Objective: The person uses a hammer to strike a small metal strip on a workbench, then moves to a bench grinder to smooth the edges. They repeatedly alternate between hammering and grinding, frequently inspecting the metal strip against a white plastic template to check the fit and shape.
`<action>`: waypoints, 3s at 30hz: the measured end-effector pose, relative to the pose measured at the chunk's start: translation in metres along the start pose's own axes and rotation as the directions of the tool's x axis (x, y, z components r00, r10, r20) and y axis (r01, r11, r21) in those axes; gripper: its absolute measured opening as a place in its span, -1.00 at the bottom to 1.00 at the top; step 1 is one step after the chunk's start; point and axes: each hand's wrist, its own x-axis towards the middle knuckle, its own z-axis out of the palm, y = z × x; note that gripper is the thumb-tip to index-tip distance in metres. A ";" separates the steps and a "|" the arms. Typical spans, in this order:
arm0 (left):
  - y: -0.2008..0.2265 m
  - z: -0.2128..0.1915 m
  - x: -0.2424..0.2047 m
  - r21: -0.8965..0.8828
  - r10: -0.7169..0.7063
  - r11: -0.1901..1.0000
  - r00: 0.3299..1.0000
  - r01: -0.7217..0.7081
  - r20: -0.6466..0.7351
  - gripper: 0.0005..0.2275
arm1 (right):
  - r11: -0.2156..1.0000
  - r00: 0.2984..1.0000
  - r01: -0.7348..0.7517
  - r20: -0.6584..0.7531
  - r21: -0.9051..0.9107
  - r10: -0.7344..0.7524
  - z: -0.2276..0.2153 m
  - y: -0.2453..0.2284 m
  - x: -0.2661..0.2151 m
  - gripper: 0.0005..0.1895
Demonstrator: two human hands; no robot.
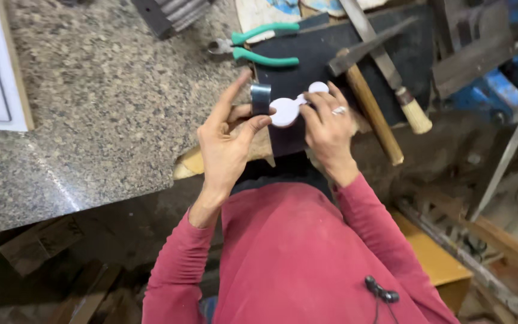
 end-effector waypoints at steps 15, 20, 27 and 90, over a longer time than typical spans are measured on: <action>0.018 0.078 -0.005 0.377 0.263 0.852 0.919 -0.364 0.294 -0.79 | 0.612 0.685 -0.609 -0.054 0.504 0.726 -0.050 0.058 -0.066 -0.61; 0.000 0.122 0.001 0.349 0.234 0.846 0.870 -0.402 0.435 -0.78 | -0.126 0.526 -0.258 0.248 0.958 0.813 -0.128 0.059 -0.130 -0.58; -0.113 0.269 0.013 0.330 0.082 0.860 0.744 -0.389 0.663 -0.83 | 0.034 0.127 -0.576 0.048 0.817 0.991 -0.149 0.074 -0.224 -0.42; -0.210 0.344 0.004 0.458 -0.130 0.856 0.758 -0.239 0.639 -0.83 | 0.181 0.135 -0.776 -0.122 0.604 0.983 -0.202 0.119 -0.244 -0.43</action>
